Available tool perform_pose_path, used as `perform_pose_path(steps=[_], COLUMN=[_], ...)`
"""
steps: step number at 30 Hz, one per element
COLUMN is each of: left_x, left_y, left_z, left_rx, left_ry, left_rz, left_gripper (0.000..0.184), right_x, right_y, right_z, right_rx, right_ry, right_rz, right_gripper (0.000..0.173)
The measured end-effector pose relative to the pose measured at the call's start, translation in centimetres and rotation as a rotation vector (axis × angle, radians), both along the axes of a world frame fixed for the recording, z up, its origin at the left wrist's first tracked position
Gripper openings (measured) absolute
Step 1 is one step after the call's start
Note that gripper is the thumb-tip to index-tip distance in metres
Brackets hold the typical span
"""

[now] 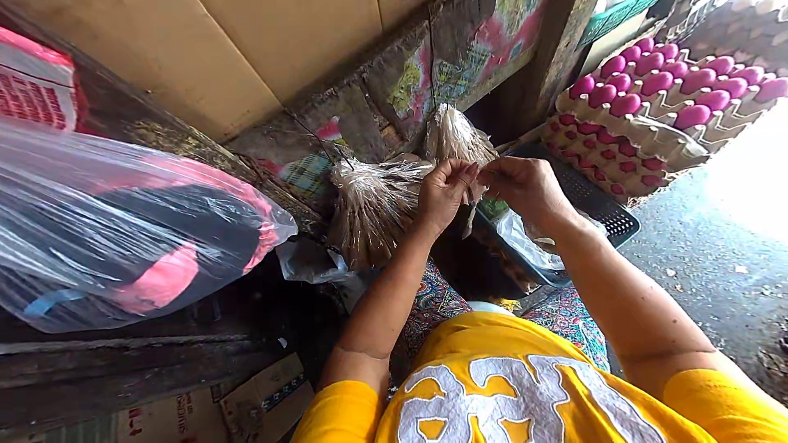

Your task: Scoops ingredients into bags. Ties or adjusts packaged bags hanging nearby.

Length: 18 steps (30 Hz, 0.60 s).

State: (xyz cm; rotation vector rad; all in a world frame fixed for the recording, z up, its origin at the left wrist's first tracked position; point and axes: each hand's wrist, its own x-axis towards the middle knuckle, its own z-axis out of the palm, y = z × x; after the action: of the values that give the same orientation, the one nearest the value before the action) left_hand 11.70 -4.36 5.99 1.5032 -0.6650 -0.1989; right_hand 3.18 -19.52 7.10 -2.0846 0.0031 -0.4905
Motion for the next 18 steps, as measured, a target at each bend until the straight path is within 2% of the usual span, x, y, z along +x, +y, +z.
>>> perform_pose_path(steps=[7,9,12,14,18], left_x=[0.3,0.3,0.5,0.8,1.4], left_y=[0.7,0.8,0.5,0.3,0.0], left_z=[0.1,0.0,-0.1,-0.1,-0.4], left_rx=[-0.008,-0.052,-0.093,-0.123,-0.143], left_ry=[0.061,0.091,0.123,0.160,0.223], left_rz=[-0.149,-0.190,-0.165,-0.134,-0.130], left_gripper=[0.009,0.017,0.015,0.009,0.011], right_x=[0.3,0.6,0.9,1.1,1.7], right_y=[0.7,0.9,1.0,1.2,1.3], right_z=[0.1,-0.1,-0.3,-0.3,-0.8], right_rx=[0.116,0.163,0.205,0.196,0.093], right_ry=[0.064,0.059,0.053,0.039,-0.012], right_rz=[0.038,0.047,0.051,0.038,-0.017], right_gripper=[0.018,0.017,0.018,0.018,0.020])
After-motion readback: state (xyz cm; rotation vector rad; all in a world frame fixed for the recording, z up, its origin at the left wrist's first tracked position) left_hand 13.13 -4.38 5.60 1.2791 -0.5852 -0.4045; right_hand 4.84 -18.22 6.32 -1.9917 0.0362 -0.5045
